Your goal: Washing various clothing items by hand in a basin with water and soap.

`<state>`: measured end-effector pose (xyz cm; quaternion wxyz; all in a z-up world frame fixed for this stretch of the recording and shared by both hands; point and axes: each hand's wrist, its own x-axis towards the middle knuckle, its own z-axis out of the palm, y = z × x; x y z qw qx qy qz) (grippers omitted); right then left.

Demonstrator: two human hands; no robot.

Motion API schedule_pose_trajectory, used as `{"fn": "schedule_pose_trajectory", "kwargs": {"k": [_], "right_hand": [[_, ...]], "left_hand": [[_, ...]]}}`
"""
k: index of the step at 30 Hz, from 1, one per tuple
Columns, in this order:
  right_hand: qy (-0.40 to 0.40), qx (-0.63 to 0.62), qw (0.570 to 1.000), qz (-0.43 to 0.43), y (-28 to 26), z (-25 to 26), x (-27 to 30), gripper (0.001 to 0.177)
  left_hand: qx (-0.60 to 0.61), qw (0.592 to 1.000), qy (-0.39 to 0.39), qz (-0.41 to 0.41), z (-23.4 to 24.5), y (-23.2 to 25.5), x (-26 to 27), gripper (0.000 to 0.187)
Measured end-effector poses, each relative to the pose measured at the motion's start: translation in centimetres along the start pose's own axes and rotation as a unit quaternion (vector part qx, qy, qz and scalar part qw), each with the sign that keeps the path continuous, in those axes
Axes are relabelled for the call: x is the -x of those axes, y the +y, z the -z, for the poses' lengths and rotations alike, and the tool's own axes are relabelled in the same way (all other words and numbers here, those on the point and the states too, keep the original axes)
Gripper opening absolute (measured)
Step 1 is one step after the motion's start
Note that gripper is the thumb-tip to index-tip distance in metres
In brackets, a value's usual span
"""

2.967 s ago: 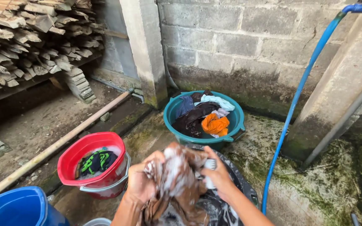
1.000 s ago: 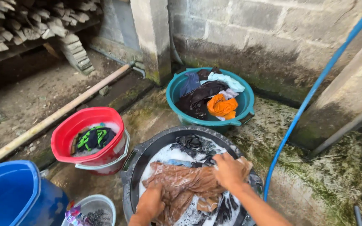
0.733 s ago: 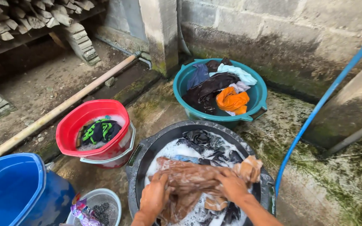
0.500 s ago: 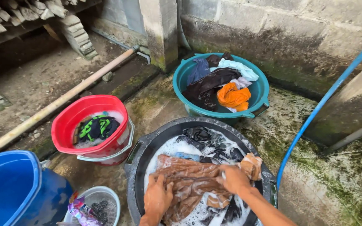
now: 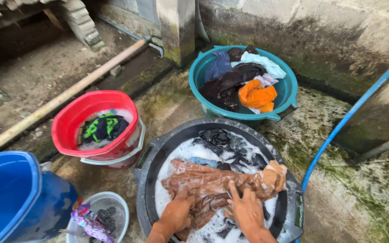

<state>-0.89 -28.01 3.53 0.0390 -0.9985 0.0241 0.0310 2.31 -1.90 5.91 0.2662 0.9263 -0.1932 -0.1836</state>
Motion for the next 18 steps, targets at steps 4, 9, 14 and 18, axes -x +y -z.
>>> {"fn": "schedule_pose_trajectory", "kwargs": {"k": [4, 9, 14, 18], "right_hand": [[0.112, -0.023, 0.991, 0.067, 1.1, -1.6, -1.3, 0.065], [-0.093, 0.065, 0.994, 0.009, -2.4, 2.6, -2.5, 0.096], [-0.004, 0.061, 0.998, 0.032, -0.5, -6.9, -3.7, 0.079], [0.0, 0.052, 0.998, 0.031, 0.2, -10.4, -5.4, 0.073]], "left_hand": [[-0.052, 0.997, -0.03, -0.051, -2.5, -1.1, -1.7, 0.049], [-0.177, 0.984, -0.038, -0.005, -7.6, -3.2, -4.5, 0.034], [-0.2, 0.979, 0.036, 0.022, -15.8, -8.6, -7.8, 0.021], [-0.177, 0.983, 0.042, 0.013, -24.1, -14.0, -9.7, 0.017]]}}
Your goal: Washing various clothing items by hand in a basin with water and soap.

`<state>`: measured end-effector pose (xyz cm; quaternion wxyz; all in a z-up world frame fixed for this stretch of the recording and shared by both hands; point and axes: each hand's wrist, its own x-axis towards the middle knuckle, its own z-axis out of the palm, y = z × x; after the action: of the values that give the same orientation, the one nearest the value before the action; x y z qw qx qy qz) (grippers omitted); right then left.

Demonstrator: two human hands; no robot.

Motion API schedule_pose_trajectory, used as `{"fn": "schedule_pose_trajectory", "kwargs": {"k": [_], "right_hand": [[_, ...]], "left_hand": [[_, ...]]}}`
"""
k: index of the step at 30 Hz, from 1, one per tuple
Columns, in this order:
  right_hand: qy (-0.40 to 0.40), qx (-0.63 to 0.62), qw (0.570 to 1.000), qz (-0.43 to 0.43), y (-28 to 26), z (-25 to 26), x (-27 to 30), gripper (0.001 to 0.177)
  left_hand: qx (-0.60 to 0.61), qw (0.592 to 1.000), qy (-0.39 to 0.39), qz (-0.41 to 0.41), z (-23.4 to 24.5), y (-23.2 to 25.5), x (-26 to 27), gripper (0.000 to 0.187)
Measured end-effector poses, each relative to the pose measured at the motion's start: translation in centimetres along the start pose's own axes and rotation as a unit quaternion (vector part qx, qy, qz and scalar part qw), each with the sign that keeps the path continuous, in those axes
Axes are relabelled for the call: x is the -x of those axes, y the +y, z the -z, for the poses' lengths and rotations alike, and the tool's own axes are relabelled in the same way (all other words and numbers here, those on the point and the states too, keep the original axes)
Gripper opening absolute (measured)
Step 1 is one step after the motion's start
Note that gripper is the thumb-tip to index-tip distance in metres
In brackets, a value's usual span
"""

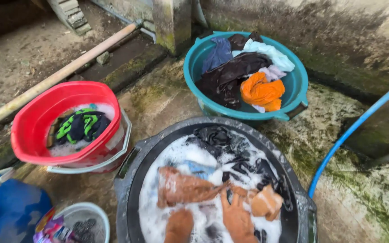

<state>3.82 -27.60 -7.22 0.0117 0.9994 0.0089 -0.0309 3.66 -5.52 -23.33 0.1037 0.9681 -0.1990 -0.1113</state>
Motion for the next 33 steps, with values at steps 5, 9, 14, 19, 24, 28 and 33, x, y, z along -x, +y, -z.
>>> {"fn": "schedule_pose_trajectory", "kwargs": {"k": [5, 9, 14, 19, 24, 28, 33], "right_hand": [[-0.181, -0.105, 0.978, -0.026, 1.5, -1.9, -2.2, 0.071], [-0.142, -0.296, 0.945, 0.006, 5.3, -1.0, -1.5, 0.063], [0.04, -0.562, 0.826, -0.027, -2.2, -0.3, -0.6, 0.038], [-0.084, -0.772, 0.627, -0.056, -8.3, 3.0, 3.8, 0.04], [-0.205, -0.532, 0.818, -0.076, 1.0, 15.7, 3.9, 0.058], [-0.078, -0.21, 0.974, -0.016, -3.2, 10.9, 3.3, 0.082], [-0.052, -0.484, 0.871, 0.069, -8.3, 14.0, 7.4, 0.066]], "left_hand": [[0.093, 0.994, -0.024, -0.048, 7.4, 0.6, 3.9, 0.023], [0.171, 0.98, -0.049, -0.089, 21.8, 2.0, 4.7, 0.027], [0.169, 0.979, 0.022, -0.11, 30.4, 3.9, 9.7, 0.026], [0.466, 0.839, -0.116, 0.257, 28.9, 1.3, 11.3, 0.038], [0.098, 0.993, 0.035, -0.063, 30.1, 0.6, 13.9, 0.022], [0.11, 0.99, 0.054, -0.068, 29.3, 0.9, 14.0, 0.013], [0.092, 0.992, 0.071, -0.053, 28.7, 0.0, 14.3, 0.021]]}}
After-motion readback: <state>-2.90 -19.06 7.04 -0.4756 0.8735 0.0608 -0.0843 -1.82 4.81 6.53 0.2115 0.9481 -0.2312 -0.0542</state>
